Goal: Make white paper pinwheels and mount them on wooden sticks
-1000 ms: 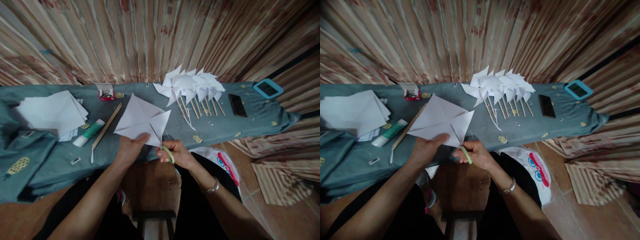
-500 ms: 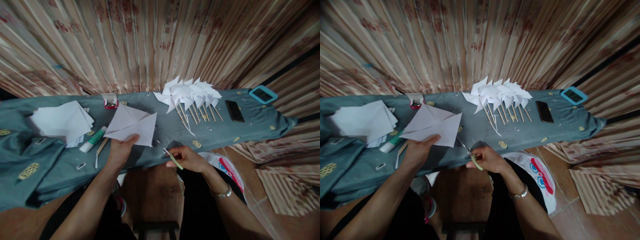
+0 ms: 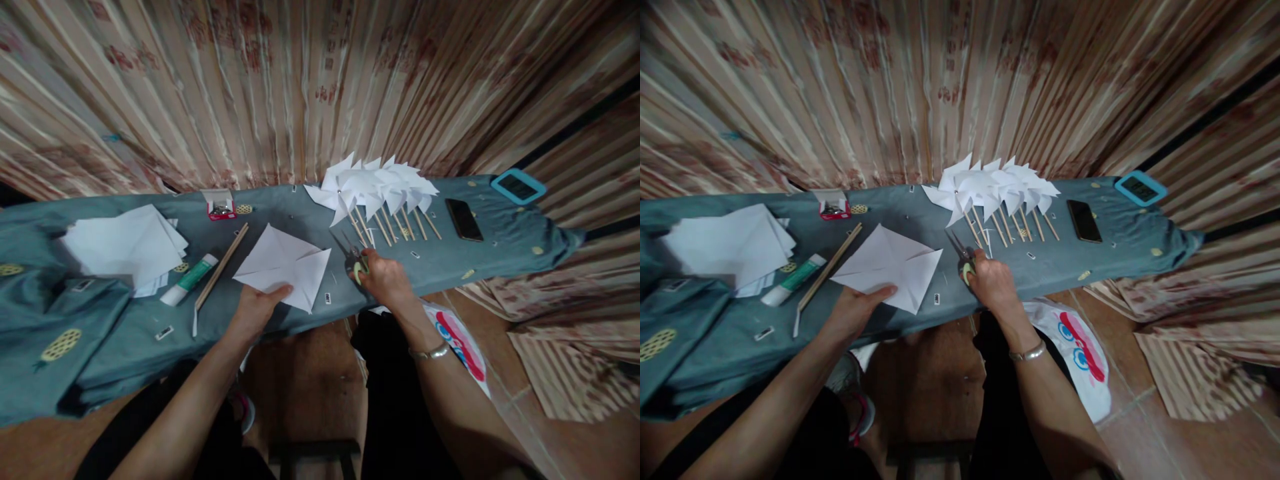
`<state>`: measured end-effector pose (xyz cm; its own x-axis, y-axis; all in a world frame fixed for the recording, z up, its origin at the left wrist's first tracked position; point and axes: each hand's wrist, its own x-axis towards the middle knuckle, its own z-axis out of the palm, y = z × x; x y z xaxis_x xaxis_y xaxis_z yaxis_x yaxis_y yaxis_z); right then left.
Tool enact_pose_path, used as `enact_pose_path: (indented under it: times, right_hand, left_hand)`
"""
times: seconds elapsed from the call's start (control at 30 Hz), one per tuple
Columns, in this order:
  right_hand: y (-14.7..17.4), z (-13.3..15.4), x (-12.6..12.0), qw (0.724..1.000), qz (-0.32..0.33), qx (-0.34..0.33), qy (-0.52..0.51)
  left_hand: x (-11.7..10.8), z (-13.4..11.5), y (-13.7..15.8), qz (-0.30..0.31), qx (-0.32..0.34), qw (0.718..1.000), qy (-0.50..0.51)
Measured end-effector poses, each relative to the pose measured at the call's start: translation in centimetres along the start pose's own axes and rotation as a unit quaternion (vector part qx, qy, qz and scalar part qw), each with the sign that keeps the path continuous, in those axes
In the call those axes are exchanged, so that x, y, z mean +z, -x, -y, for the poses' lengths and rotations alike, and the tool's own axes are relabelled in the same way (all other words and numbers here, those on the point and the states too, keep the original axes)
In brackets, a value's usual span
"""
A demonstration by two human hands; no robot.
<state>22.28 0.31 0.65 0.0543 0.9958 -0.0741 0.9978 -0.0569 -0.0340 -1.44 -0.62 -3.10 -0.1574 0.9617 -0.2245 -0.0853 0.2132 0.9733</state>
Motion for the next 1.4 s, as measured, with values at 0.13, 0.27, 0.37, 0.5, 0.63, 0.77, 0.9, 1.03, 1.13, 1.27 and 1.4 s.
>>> enact_pose_path:
  times: [0.13, 0.27, 0.37, 0.5, 0.63, 0.77, 0.9, 1.03, 1.13, 1.27, 1.4]
  right_hand:
    - [-1.2, 0.8, -0.3, 0.998, 0.001, 0.003, 0.060]
    - [-2.0, 1.5, -0.2, 0.996, -0.017, 0.025, 0.079]
    - [-2.4, 2.0, -0.2, 0.996, -0.013, 0.037, 0.074]
    - [-2.7, 2.1, -0.4, 0.996, -0.002, 0.045, 0.079]
    - [-2.8, 2.0, -0.5, 0.995, 0.003, 0.049, 0.089]
    - [-3.0, 2.1, -0.7, 0.995, 0.009, 0.046, 0.092]
    - [-3.2, 2.2, -1.0, 0.994, 0.027, 0.036, 0.102]
    - [-3.3, 2.1, -1.0, 0.993, 0.024, 0.043, 0.108]
    - [-3.3, 2.0, -1.0, 0.993, 0.024, 0.035, 0.110]
    - [-3.2, 2.0, -0.8, 0.993, 0.023, 0.037, 0.108]
    - [-3.1, 1.8, -0.4, 0.994, 0.005, 0.032, 0.106]
  left_hand:
    - [0.0, 0.2, 0.0, 0.029, -0.020, 0.999, -0.008]
    - [-0.7, 0.1, -0.1, 0.068, -0.009, 0.997, -0.039]
    - [-1.8, 0.2, -0.5, 0.080, 0.044, 0.994, -0.063]
    - [-4.3, 0.2, -1.3, 0.018, 0.154, 0.973, -0.169]
    - [-5.9, -0.2, -1.4, -0.006, 0.329, 0.876, -0.353]
    - [-4.7, 0.4, -0.4, 0.065, 0.426, 0.787, -0.442]
    - [-2.8, 1.5, 0.3, 0.141, 0.418, 0.753, -0.488]
    - [-2.4, 1.7, 0.3, 0.167, 0.403, 0.737, -0.517]
    - [-2.5, 1.7, 0.2, 0.176, 0.392, 0.727, -0.535]
    - [-2.6, 1.6, 0.3, 0.181, 0.382, 0.728, -0.540]
    - [-2.6, 1.7, 0.3, 0.182, 0.378, 0.734, -0.534]
